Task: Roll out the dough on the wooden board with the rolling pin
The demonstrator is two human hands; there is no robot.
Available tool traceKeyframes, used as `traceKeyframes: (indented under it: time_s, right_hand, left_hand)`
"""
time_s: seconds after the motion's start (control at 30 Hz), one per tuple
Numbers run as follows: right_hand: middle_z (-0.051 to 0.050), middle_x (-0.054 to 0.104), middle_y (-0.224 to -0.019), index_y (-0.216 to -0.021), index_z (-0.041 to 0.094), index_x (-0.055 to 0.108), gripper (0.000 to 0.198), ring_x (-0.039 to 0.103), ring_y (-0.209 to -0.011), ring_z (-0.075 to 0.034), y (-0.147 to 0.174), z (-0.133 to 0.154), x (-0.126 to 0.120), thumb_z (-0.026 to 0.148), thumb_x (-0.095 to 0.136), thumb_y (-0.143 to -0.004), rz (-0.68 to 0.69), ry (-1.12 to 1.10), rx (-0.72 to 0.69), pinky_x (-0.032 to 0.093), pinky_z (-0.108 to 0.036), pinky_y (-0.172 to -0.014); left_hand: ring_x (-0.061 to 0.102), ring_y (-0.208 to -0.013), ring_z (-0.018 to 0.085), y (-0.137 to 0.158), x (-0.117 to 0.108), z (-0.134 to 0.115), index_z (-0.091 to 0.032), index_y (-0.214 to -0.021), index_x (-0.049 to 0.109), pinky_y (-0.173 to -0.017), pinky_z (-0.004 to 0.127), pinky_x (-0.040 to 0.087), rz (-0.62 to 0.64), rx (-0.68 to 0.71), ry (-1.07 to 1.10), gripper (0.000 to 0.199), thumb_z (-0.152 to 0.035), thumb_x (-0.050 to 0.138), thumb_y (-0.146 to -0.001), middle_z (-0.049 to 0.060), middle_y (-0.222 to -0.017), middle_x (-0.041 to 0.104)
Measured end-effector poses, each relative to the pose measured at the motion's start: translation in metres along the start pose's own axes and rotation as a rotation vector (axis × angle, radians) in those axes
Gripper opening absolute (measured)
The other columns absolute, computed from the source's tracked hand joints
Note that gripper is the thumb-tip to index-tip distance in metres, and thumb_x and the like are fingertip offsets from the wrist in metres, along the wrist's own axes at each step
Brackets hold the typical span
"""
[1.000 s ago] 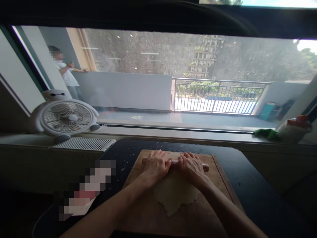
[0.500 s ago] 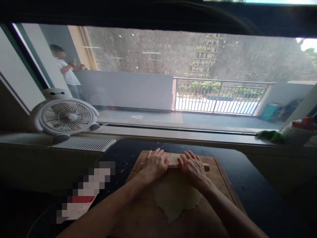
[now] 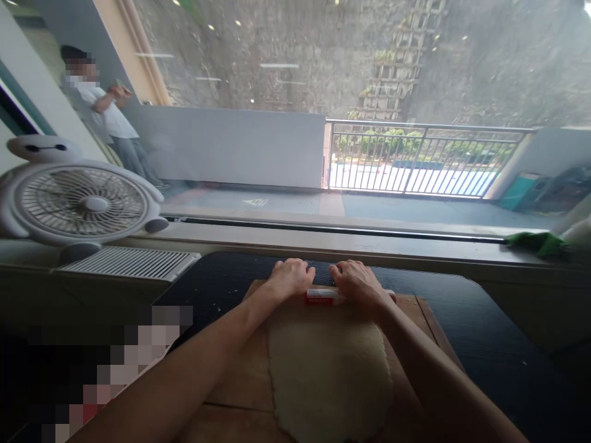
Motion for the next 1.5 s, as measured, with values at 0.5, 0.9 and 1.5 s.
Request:
traceKeyframes:
  time_s: [0.5, 0.9, 1.5]
  right_hand:
    - [-0.008, 0.059, -0.098, -0.088, 0.021, 0.062, 0.045, 0.048, -0.096, -0.019, 0.07, 0.019, -0.015, 0.041, 0.021, -0.092, -0.113, 0.067, -0.081, 0.031, -0.031, -0.081]
    - [-0.002, 0.058, -0.103, -0.094, 0.025, 0.059, 0.034, 0.048, -0.097, -0.017, 0.123, 0.029, -0.02, 0.038, 0.027, -0.093, -0.162, 0.018, -0.279, 0.031, -0.031, -0.085]
    - [-0.011, 0.059, -0.104, -0.094, 0.016, 0.06, 0.036, 0.049, -0.098, -0.019, 0.002, -0.011, 0.001, 0.037, 0.031, -0.089, 0.002, -0.022, -0.005, 0.033, -0.027, -0.084]
  left_hand:
    - [0.053, -0.104, 0.023, 0.058, -0.016, -0.022, -0.025, -0.094, 0.063, -0.089, 0.04, 0.036, -0.046, 0.1, 0.031, 0.04, -0.042, 0.027, -0.088, 0.004, -0.107, 0.064]
    - [0.044, -0.116, 0.023, 0.116, -0.026, -0.037, -0.022, -0.118, 0.053, -0.101, 0.039, 0.027, -0.171, 0.267, 0.059, 0.042, -0.042, 0.027, -0.091, 0.006, -0.124, 0.054]
    - [0.055, -0.095, 0.023, 0.015, -0.017, -0.026, -0.02, -0.088, 0.066, -0.083, 0.036, 0.039, -0.091, 0.014, 0.041, 0.045, -0.043, 0.027, -0.088, 0.007, -0.099, 0.065]
Point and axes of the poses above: each hand's wrist, its own y-axis away from the middle knuckle, its own x-axis out of the palm, z = x × y, the point moved 7 cm from there along -y, towards the middle knuckle
